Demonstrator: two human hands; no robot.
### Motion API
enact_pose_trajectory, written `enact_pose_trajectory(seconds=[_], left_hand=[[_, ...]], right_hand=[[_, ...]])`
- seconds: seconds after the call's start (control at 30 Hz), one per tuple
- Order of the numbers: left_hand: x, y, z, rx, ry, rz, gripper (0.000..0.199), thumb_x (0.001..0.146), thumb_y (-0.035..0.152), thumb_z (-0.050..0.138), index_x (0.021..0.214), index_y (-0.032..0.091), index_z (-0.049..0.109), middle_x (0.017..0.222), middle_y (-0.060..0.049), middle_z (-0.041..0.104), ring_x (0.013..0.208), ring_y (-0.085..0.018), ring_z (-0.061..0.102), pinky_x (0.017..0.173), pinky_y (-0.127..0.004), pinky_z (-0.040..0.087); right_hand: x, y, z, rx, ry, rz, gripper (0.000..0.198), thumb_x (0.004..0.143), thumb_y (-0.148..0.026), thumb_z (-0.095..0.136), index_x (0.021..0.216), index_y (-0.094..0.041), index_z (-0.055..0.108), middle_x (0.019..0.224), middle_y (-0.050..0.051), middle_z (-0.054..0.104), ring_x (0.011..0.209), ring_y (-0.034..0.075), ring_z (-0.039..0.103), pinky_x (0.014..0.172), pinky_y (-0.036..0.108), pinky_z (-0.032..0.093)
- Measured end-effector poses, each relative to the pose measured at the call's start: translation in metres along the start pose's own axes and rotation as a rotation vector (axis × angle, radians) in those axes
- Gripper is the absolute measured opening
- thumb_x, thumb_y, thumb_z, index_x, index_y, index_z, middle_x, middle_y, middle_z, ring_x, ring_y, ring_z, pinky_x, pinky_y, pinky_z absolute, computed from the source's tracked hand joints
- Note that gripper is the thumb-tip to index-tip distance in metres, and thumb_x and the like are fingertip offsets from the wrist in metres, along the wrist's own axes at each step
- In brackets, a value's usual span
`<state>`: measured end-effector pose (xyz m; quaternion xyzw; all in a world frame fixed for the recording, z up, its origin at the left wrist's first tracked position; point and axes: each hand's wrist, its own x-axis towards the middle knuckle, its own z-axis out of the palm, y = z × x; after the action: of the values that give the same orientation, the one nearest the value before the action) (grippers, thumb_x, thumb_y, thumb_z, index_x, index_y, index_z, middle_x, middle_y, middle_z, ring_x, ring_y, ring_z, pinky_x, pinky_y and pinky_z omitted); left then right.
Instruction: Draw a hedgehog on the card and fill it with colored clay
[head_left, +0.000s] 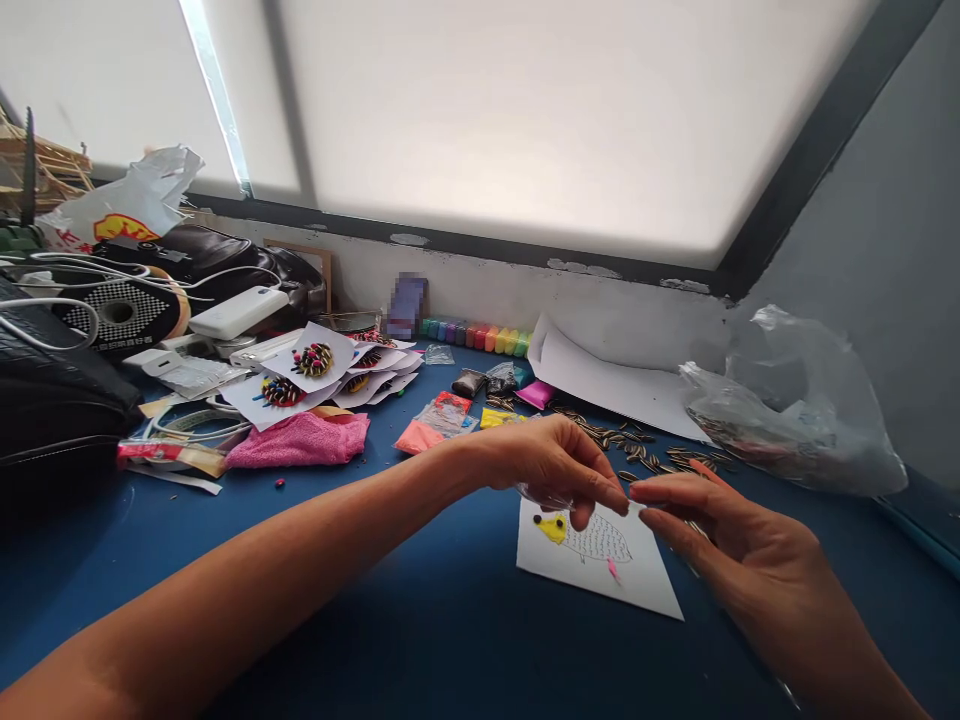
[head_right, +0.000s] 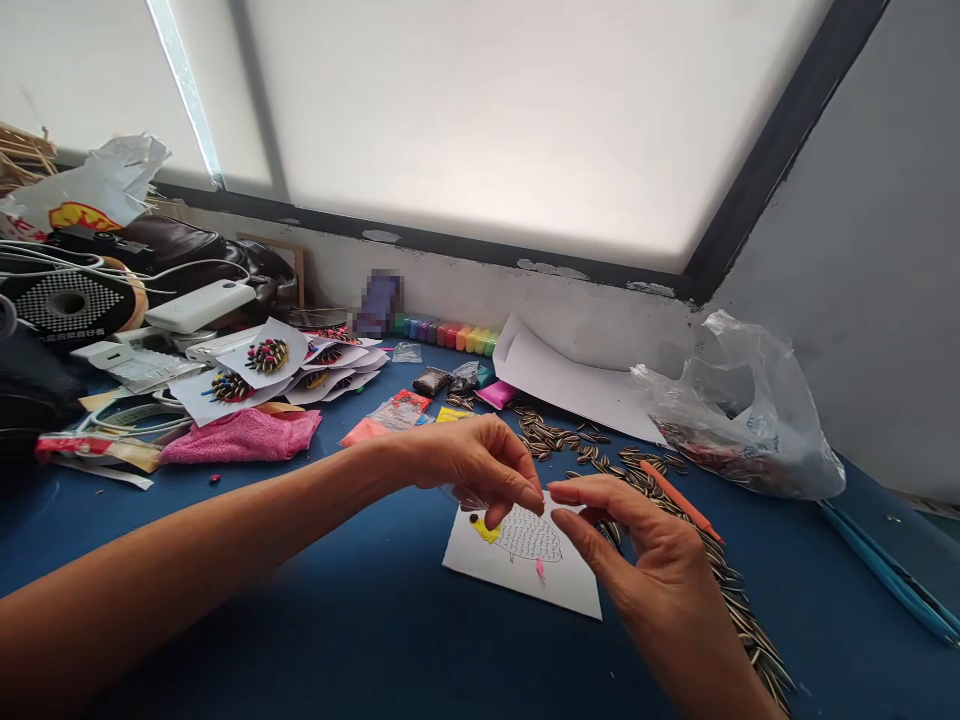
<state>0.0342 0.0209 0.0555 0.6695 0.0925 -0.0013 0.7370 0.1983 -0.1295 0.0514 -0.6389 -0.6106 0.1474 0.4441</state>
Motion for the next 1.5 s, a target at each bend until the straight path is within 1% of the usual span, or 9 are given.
enact_pose_trajectory(seconds=[0.1, 0.23, 0.4, 0.6, 0.7, 0.87, 1.03, 1.23, 1.5], left_hand=[[0.001, -0.002, -0.001, -0.002, -0.021, 0.002, 0.033, 0.071, 0.043, 0.079, 0.082, 0.013, 0.068, 0.056, 0.001, 0.062, 0.041, -0.003, 0.036, 0.040, -0.019, 0.020], [0.001, -0.001, 0.002, 0.011, -0.026, -0.017, 0.037, 0.069, 0.046, 0.079, 0.083, 0.013, 0.070, 0.056, 0.000, 0.062, 0.041, -0.004, 0.035, 0.040, -0.020, 0.020], [-0.005, 0.002, -0.008, 0.079, -0.050, -0.019, 0.042, 0.073, 0.050, 0.075, 0.096, 0.015, 0.071, 0.056, 0.000, 0.060, 0.042, -0.004, 0.035, 0.041, -0.019, 0.022], [-0.007, -0.012, -0.039, 0.317, 0.187, -0.192, 0.024, 0.078, 0.039, 0.070, 0.083, 0.016, 0.065, 0.057, 0.001, 0.061, 0.044, -0.005, 0.043, 0.042, -0.016, 0.029], [-0.005, -0.019, -0.042, 0.409, 0.233, -0.307, 0.014, 0.080, 0.030, 0.065, 0.080, 0.016, 0.062, 0.057, 0.001, 0.062, 0.045, -0.006, 0.048, 0.044, -0.016, 0.034], [-0.002, -0.020, -0.035, 0.454, 0.264, -0.321, 0.007, 0.081, 0.023, 0.060, 0.080, 0.016, 0.059, 0.058, 0.001, 0.062, 0.055, -0.010, 0.059, 0.047, -0.016, 0.041], [-0.002, -0.018, -0.032, 0.475, 0.269, -0.321, 0.006, 0.082, 0.021, 0.058, 0.080, 0.016, 0.058, 0.056, 0.001, 0.061, 0.050, -0.009, 0.056, 0.045, -0.017, 0.040], [0.000, -0.021, -0.034, 0.494, 0.258, -0.316, 0.005, 0.082, 0.021, 0.058, 0.080, 0.016, 0.057, 0.055, 0.002, 0.061, 0.043, -0.008, 0.051, 0.045, -0.018, 0.042], [0.001, -0.021, -0.034, 0.509, 0.259, -0.318, 0.007, 0.085, 0.021, 0.056, 0.080, 0.016, 0.056, 0.056, 0.003, 0.060, 0.041, -0.007, 0.050, 0.045, -0.018, 0.042]], right_hand=[[-0.002, -0.002, 0.002, -0.035, -0.012, -0.110, 0.014, 0.079, -0.041, 0.071, 0.087, -0.031, 0.075, 0.092, 0.001, 0.072, 0.090, 0.018, 0.068, 0.078, 0.025, 0.056], [-0.003, -0.006, 0.005, -0.066, -0.007, -0.206, 0.006, 0.082, -0.035, 0.069, 0.084, -0.030, 0.072, 0.086, -0.002, 0.070, 0.075, 0.013, 0.066, 0.062, 0.019, 0.054], [-0.006, -0.007, 0.007, -0.215, -0.004, -0.310, 0.009, 0.086, -0.032, 0.064, 0.079, -0.027, 0.066, 0.082, -0.002, 0.065, 0.066, 0.010, 0.062, 0.056, 0.018, 0.051], [-0.015, 0.001, 0.018, -0.550, -0.047, -0.499, 0.021, 0.094, -0.033, 0.050, 0.081, -0.026, 0.064, 0.076, 0.000, 0.060, 0.060, 0.011, 0.060, 0.049, 0.021, 0.044], [-0.018, 0.005, 0.025, -0.643, -0.050, -0.505, 0.026, 0.096, -0.032, 0.045, 0.079, -0.025, 0.063, 0.074, 0.000, 0.061, 0.056, 0.011, 0.060, 0.047, 0.022, 0.042], [-0.019, 0.009, 0.030, -0.686, -0.099, -0.487, 0.028, 0.096, -0.032, 0.044, 0.076, -0.025, 0.063, 0.071, -0.001, 0.062, 0.053, 0.012, 0.060, 0.047, 0.024, 0.043], [-0.020, 0.013, 0.032, -0.687, -0.128, -0.463, 0.026, 0.095, -0.030, 0.044, 0.077, -0.026, 0.062, 0.072, -0.001, 0.063, 0.066, 0.015, 0.068, 0.052, 0.024, 0.048], [-0.019, 0.011, 0.035, -0.708, -0.133, -0.483, 0.028, 0.096, -0.029, 0.043, 0.074, -0.024, 0.060, 0.069, -0.002, 0.061, 0.053, 0.012, 0.062, 0.046, 0.024, 0.043], [-0.019, 0.011, 0.037, -0.760, -0.132, -0.473, 0.031, 0.096, -0.030, 0.042, 0.072, -0.024, 0.061, 0.068, -0.001, 0.062, 0.053, 0.013, 0.062, 0.045, 0.023, 0.044]])
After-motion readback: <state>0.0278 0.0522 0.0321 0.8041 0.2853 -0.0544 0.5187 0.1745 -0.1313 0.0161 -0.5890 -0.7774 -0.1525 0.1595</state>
